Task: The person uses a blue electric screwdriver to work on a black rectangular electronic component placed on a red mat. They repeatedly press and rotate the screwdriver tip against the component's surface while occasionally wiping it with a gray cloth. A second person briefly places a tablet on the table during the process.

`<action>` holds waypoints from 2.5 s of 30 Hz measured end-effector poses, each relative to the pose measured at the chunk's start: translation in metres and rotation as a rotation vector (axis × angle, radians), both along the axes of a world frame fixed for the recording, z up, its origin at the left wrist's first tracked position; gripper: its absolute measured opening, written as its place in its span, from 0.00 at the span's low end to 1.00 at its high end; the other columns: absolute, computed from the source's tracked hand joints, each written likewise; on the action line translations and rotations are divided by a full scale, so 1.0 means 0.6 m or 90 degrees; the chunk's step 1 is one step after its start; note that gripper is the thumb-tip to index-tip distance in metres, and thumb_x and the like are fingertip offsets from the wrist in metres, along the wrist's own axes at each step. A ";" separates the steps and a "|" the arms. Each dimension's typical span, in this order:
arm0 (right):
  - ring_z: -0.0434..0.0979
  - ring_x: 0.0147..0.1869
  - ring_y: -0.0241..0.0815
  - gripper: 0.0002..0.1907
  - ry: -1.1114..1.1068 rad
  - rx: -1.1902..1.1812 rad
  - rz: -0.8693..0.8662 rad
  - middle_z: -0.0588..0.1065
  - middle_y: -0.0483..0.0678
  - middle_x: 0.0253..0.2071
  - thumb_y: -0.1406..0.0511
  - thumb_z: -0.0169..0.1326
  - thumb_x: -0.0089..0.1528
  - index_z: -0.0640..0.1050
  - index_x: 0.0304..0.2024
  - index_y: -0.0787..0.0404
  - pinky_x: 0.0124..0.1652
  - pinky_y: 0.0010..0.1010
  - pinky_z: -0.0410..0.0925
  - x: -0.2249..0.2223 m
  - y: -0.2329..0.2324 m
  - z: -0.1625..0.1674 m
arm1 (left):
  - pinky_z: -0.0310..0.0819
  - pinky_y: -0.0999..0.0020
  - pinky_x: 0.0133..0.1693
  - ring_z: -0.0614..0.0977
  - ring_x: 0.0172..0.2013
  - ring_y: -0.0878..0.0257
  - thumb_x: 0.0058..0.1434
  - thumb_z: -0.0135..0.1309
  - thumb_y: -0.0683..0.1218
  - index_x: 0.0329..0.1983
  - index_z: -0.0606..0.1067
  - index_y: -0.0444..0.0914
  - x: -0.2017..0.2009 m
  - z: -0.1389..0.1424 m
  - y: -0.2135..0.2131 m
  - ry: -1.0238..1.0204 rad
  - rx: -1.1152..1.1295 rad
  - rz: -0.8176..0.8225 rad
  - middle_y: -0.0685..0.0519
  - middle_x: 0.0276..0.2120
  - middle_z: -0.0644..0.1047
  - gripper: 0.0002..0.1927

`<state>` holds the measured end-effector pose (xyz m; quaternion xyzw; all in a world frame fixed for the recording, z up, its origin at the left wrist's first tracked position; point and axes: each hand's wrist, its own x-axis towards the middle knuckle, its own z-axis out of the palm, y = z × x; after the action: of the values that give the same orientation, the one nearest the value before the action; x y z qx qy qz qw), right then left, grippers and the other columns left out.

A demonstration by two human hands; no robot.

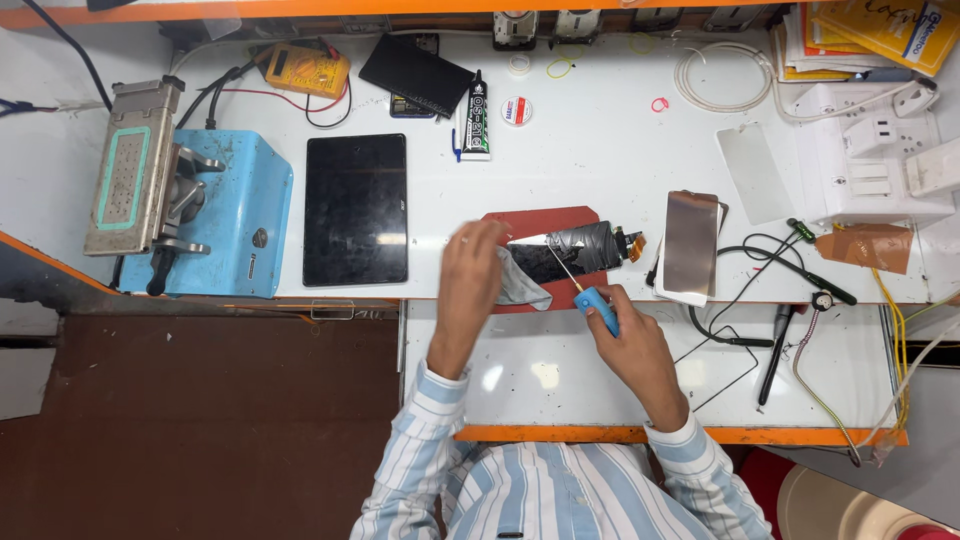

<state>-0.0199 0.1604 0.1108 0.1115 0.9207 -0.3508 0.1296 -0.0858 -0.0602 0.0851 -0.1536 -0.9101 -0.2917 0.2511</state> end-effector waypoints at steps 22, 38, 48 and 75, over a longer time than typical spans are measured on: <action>0.83 0.29 0.56 0.18 -0.010 0.040 0.009 0.78 0.56 0.25 0.56 0.50 0.65 0.72 0.53 0.57 0.30 0.44 0.72 -0.012 -0.014 0.006 | 0.70 0.54 0.57 0.75 0.53 0.52 0.64 0.55 0.44 0.59 0.77 0.33 0.062 -0.057 0.081 -0.119 0.029 -0.125 0.45 0.49 0.77 0.20; 0.83 0.34 0.61 0.16 0.019 0.042 0.004 0.80 0.60 0.33 0.58 0.46 0.66 0.71 0.52 0.60 0.34 0.47 0.73 -0.005 -0.030 0.003 | 0.66 0.53 0.59 0.74 0.55 0.52 0.64 0.54 0.46 0.60 0.76 0.35 0.060 -0.064 0.087 -0.118 -0.002 -0.114 0.46 0.51 0.76 0.22; 0.83 0.35 0.61 0.17 -0.008 0.043 -0.001 0.80 0.62 0.35 0.58 0.44 0.67 0.70 0.54 0.61 0.35 0.48 0.74 -0.006 -0.030 0.004 | 0.62 0.53 0.61 0.73 0.56 0.52 0.61 0.53 0.46 0.64 0.73 0.35 0.058 -0.065 0.091 -0.129 -0.022 -0.112 0.46 0.52 0.75 0.27; 0.83 0.32 0.62 0.17 0.014 0.034 -0.017 0.79 0.63 0.31 0.59 0.44 0.67 0.69 0.53 0.63 0.29 0.48 0.74 -0.007 -0.024 -0.001 | 0.59 0.49 0.60 0.71 0.55 0.49 0.58 0.52 0.48 0.66 0.71 0.37 0.050 -0.060 0.101 -0.145 -0.040 -0.110 0.47 0.51 0.74 0.31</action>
<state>-0.0243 0.1458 0.1101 0.1235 0.9296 -0.3286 0.1118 -0.0558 0.0004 0.0491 -0.2051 -0.9247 -0.2996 0.1148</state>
